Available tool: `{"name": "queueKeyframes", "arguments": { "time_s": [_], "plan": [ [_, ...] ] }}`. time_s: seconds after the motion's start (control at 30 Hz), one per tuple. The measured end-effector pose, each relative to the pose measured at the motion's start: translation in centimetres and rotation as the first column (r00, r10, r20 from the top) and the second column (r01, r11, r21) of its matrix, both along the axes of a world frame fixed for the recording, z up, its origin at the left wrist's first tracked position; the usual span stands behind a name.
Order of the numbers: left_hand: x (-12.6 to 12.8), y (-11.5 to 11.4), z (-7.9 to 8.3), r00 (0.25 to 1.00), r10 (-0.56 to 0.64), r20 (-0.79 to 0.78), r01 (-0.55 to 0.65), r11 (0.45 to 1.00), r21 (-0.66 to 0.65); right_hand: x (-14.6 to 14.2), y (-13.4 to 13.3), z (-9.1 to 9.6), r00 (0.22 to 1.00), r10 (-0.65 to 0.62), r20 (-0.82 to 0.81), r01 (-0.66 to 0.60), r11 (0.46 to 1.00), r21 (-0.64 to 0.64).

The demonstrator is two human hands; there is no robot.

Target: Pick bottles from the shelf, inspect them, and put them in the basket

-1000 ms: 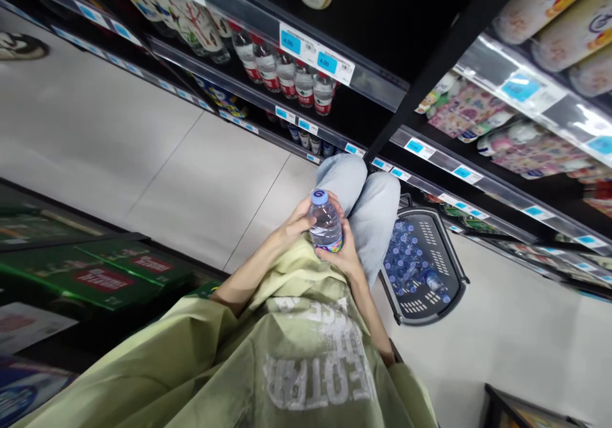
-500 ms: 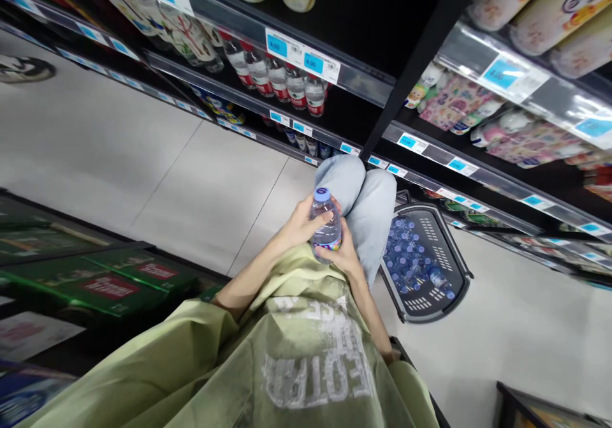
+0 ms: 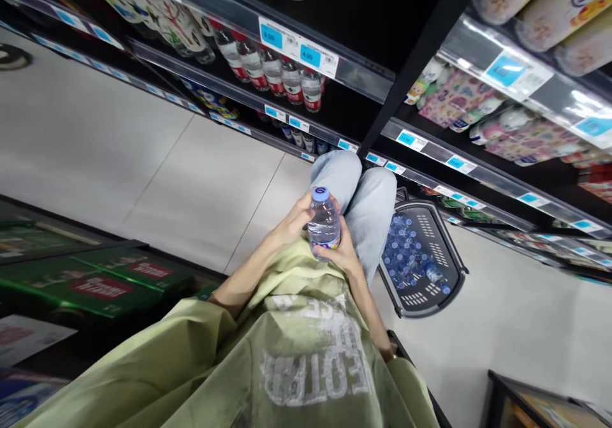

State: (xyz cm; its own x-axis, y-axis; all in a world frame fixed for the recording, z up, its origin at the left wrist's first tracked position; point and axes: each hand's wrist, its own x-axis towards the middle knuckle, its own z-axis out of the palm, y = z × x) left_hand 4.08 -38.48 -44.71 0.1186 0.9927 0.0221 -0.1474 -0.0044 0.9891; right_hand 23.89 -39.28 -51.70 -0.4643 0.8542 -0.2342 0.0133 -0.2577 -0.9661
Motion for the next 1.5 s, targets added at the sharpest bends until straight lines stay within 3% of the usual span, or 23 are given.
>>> {"name": "queueKeyframes", "arguments": {
  "time_s": [0.13, 0.47, 0.83, 1.17, 1.5],
  "plan": [
    [-0.2, -0.1, 0.8, 0.998, -0.005, -0.07, 0.001, 0.999, -0.046, 0.1, -0.1, -0.1, 1.0, 0.0, 0.031, 0.0, 1.0, -0.008],
    [0.3, 0.0, 0.6, 0.987, 0.069, -0.146, -0.074, 0.997, -0.032, 0.1, 0.0, -0.3, 1.0, 0.013, -0.009, -0.013, 1.0, 0.013],
    [0.3, 0.0, -0.3, 0.993, 0.048, -0.105, -0.055, 0.997, -0.06, 0.0, 0.1, 0.1, 1.0, 0.004, 0.012, -0.004, 1.0, 0.003],
    [0.1, 0.3, 0.7, 0.993, 0.064, -0.099, -0.072, 0.994, -0.082, -0.3, 0.3, 0.6, 0.998, 0.039, 0.058, -0.04, 0.999, 0.013],
    [0.1, 0.2, 0.1, 0.992, 0.059, -0.109, -0.069, 0.994, -0.091, -0.3, 0.2, 0.5, 0.998, 0.038, 0.055, -0.039, 0.999, 0.015]
  ]
}}
